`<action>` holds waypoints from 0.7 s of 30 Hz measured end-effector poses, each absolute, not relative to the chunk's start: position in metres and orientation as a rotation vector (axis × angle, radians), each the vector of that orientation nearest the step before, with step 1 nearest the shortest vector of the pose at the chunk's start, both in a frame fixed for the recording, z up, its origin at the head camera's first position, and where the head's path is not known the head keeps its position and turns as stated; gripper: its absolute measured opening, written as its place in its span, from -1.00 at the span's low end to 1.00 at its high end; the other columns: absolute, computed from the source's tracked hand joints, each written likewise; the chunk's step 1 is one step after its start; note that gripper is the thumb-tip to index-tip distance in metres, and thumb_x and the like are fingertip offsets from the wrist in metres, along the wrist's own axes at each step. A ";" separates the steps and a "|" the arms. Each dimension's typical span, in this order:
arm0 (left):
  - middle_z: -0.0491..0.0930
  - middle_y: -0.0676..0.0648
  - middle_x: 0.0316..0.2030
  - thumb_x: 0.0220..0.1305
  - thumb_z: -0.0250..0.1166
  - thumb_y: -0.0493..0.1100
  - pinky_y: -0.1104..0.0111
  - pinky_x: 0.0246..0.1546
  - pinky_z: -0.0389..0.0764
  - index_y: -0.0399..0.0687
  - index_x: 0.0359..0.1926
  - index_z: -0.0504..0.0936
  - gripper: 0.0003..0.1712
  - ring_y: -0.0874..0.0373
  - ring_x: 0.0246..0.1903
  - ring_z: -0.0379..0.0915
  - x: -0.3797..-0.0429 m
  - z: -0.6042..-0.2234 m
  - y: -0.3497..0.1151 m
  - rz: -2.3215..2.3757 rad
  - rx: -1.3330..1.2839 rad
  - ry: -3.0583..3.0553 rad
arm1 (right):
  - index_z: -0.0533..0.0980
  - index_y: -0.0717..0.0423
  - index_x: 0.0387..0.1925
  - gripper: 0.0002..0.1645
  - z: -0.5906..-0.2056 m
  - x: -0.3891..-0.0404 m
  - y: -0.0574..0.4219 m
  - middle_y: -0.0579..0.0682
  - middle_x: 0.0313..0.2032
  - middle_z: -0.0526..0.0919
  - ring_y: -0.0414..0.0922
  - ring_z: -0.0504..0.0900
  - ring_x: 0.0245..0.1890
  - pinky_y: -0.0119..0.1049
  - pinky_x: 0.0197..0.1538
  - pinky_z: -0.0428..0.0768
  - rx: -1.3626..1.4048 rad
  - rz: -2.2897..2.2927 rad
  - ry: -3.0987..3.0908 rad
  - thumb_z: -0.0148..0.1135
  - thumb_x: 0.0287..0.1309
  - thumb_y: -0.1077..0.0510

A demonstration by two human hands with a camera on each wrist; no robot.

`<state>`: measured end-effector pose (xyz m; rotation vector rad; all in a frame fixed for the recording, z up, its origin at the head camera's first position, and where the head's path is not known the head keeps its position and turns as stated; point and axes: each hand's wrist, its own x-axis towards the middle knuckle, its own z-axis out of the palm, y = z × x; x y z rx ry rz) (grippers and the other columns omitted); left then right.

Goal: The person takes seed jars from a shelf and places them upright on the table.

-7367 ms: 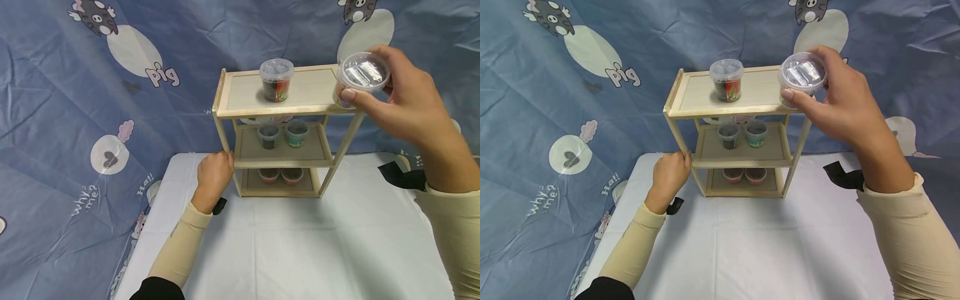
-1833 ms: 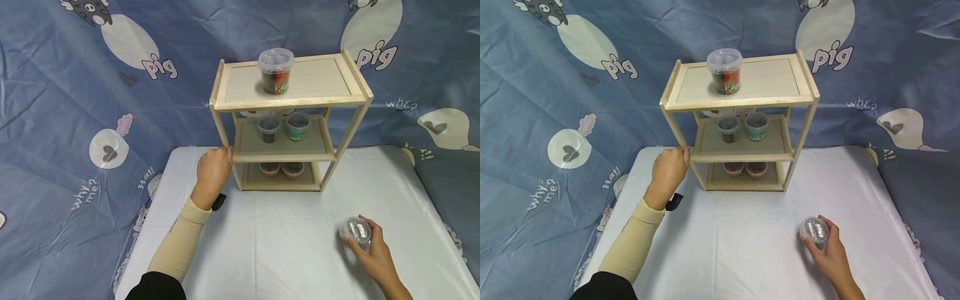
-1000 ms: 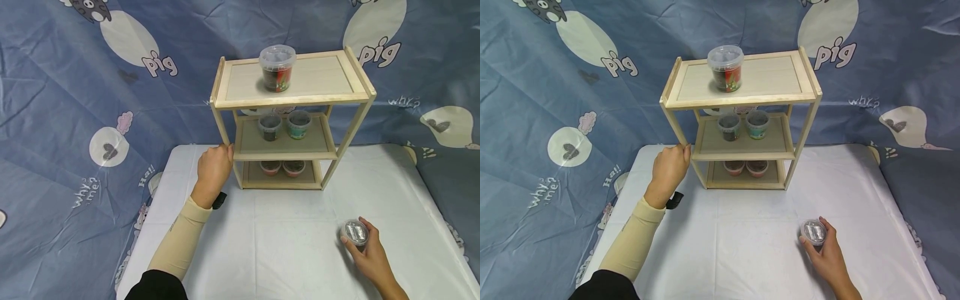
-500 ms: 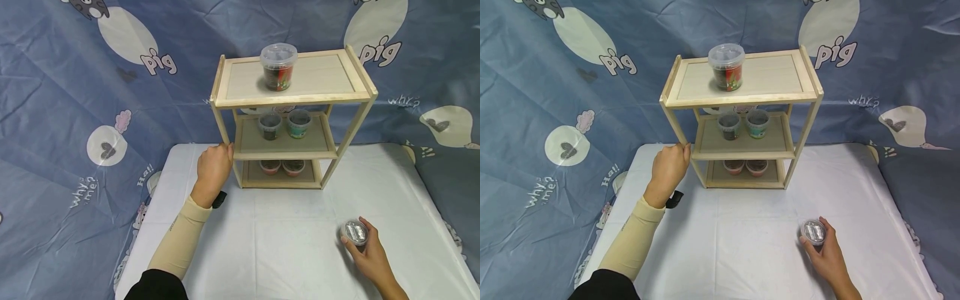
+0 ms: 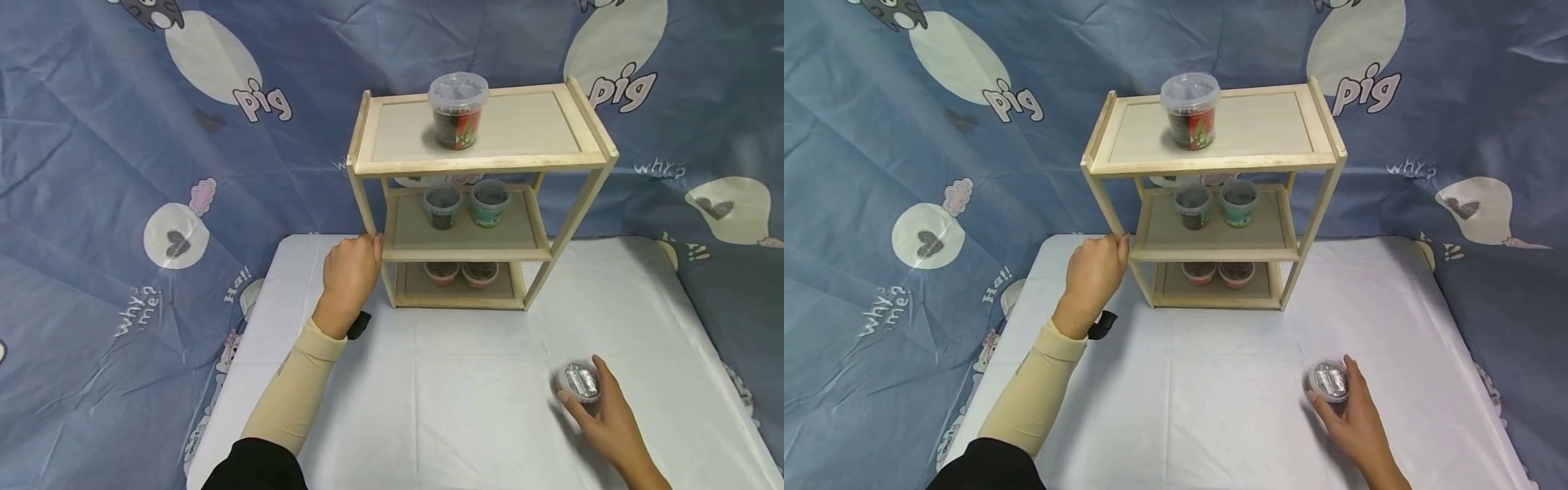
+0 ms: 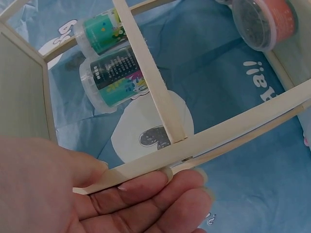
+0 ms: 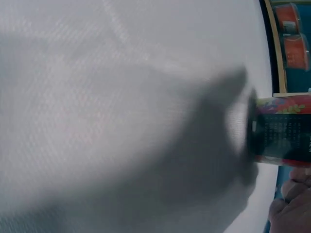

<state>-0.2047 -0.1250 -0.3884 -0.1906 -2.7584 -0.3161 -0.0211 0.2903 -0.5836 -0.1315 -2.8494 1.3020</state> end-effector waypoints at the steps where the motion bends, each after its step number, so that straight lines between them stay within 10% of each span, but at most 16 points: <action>1: 0.66 -0.33 -0.56 0.65 0.08 -0.05 -0.06 -0.58 0.61 -0.24 -0.47 0.65 -0.47 -0.28 -0.56 0.67 -0.205 -0.389 -0.125 -0.316 -0.192 -2.759 | -0.22 0.32 0.63 0.27 -0.582 -0.020 0.291 0.65 0.48 -0.03 0.66 0.01 0.42 0.56 0.33 0.02 -0.137 1.296 -2.844 0.41 0.35 -0.11; 21: 0.68 -0.30 -0.54 0.64 0.11 -0.03 -0.05 -0.56 0.62 -0.24 -0.44 0.70 -0.48 -0.26 -0.54 0.68 -0.204 -0.388 -0.126 -0.327 -0.199 -2.753 | 0.06 -0.02 0.66 0.16 -0.514 -0.037 0.288 0.29 0.54 0.22 0.40 0.19 0.49 0.41 0.40 0.12 -0.083 1.159 -2.625 0.54 0.20 0.11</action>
